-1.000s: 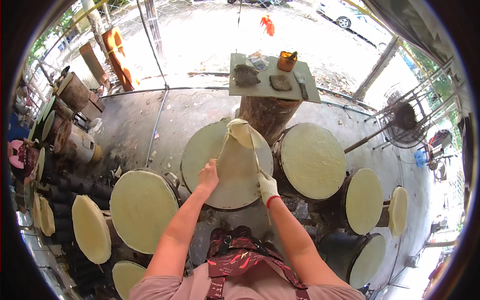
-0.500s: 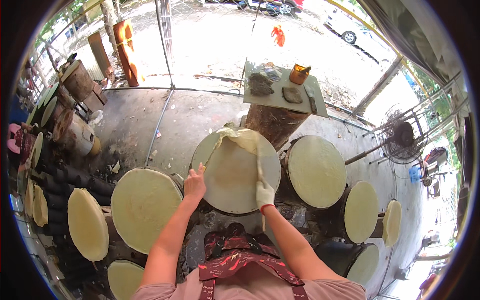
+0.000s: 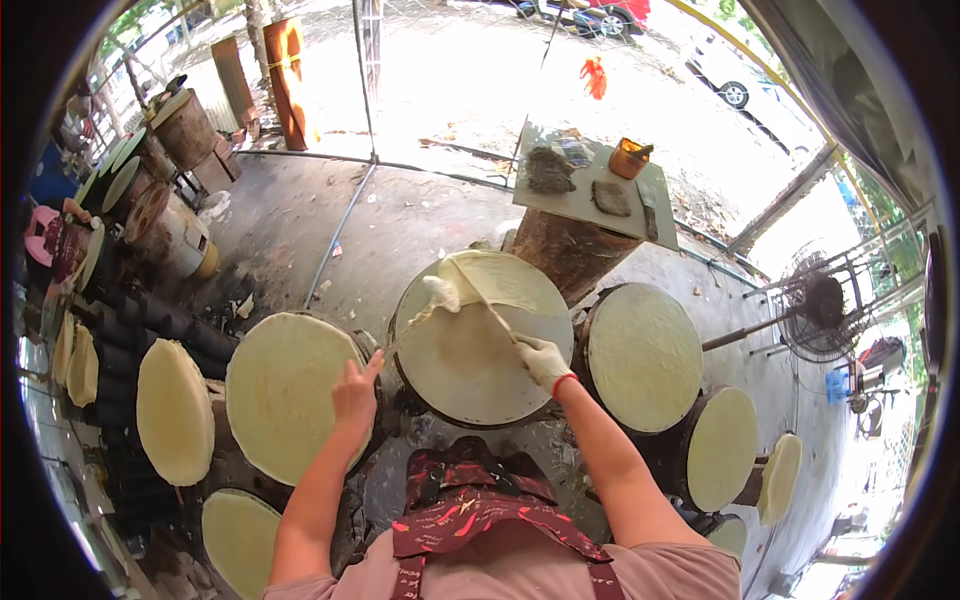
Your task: The person makes thin crepes by scooping batter with a ladle, spreading it across circular hot plates using a wooden stick, and lifting the cooked crepes off the plates onto a stack.
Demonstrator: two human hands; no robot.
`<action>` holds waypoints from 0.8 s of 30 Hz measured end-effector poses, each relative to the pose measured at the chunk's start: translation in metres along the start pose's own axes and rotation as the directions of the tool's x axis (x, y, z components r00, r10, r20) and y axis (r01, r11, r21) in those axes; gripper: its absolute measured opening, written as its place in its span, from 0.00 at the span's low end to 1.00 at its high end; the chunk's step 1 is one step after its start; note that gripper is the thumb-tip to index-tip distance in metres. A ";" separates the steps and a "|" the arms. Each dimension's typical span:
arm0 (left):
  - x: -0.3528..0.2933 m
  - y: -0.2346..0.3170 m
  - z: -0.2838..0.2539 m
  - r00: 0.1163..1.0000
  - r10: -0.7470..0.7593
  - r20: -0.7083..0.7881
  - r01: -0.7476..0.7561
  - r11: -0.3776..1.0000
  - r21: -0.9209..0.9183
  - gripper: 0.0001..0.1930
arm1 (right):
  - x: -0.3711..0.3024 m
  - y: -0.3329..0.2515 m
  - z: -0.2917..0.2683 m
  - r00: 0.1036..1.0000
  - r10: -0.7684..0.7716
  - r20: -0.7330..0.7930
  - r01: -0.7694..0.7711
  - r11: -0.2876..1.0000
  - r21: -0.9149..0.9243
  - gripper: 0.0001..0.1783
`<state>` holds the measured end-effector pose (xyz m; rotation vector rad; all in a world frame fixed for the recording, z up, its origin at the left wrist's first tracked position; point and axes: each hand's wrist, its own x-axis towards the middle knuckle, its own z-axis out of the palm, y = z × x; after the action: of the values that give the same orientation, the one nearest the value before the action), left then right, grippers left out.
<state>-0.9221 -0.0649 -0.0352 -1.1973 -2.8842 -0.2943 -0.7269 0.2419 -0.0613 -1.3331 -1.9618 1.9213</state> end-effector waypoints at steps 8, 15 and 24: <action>-0.043 0.012 -0.003 0.985 -0.105 -0.137 0.058 0.949 -0.310 0.27 | 0.012 -0.005 0.009 0.988 -0.143 0.052 0.151 0.963 -0.222 0.20; -0.055 0.056 -0.009 0.935 -0.312 -0.168 0.087 0.662 -0.745 0.14 | 0.041 0.009 -0.052 0.986 -0.091 -0.142 0.110 0.985 0.135 0.19; -0.097 0.111 -0.043 0.744 -0.590 0.312 0.266 -0.166 -0.950 0.09 | 0.062 -0.013 -0.079 0.966 -0.089 0.241 0.136 0.973 -0.186 0.20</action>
<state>-0.7784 -0.0642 0.0186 0.2761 -2.3121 -2.6252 -0.7236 0.3426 -0.0649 -1.0477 -2.3419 1.9449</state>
